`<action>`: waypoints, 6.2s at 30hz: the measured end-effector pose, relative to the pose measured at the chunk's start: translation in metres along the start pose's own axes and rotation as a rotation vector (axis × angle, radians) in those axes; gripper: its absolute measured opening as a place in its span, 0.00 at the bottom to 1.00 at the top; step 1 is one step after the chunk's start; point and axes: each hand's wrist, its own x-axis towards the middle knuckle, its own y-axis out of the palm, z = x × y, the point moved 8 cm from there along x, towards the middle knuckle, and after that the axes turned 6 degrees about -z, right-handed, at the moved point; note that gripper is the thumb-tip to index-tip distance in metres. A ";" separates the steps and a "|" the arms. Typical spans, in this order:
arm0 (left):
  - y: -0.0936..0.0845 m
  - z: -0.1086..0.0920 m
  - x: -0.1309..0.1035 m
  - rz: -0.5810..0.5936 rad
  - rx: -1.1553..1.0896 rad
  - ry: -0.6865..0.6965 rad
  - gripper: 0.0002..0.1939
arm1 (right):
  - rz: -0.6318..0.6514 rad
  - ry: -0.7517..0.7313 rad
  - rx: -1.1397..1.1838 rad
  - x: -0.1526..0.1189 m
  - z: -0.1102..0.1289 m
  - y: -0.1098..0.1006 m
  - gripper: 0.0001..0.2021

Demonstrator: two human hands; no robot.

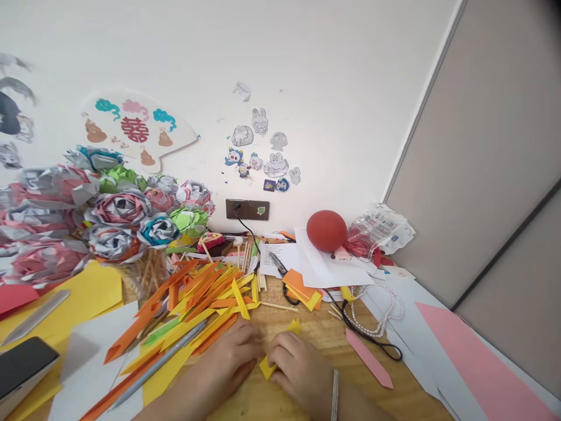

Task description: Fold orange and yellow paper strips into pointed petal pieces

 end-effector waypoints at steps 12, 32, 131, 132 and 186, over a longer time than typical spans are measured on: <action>-0.008 -0.028 -0.002 -0.019 0.145 0.218 0.11 | -0.034 -0.051 0.456 -0.001 -0.007 -0.013 0.04; 0.023 0.002 -0.001 0.110 -0.067 -0.069 0.07 | 0.098 0.149 0.424 0.000 -0.025 -0.011 0.08; 0.010 0.005 -0.010 -0.096 0.162 -0.085 0.13 | -0.301 -0.242 -0.190 0.001 -0.005 -0.040 0.10; 0.008 0.002 -0.010 -0.096 0.195 -0.033 0.13 | -0.301 -0.237 -0.159 0.000 -0.008 -0.042 0.10; 0.032 0.006 0.000 0.015 0.080 -0.267 0.08 | -0.019 0.243 0.202 0.003 -0.031 -0.008 0.08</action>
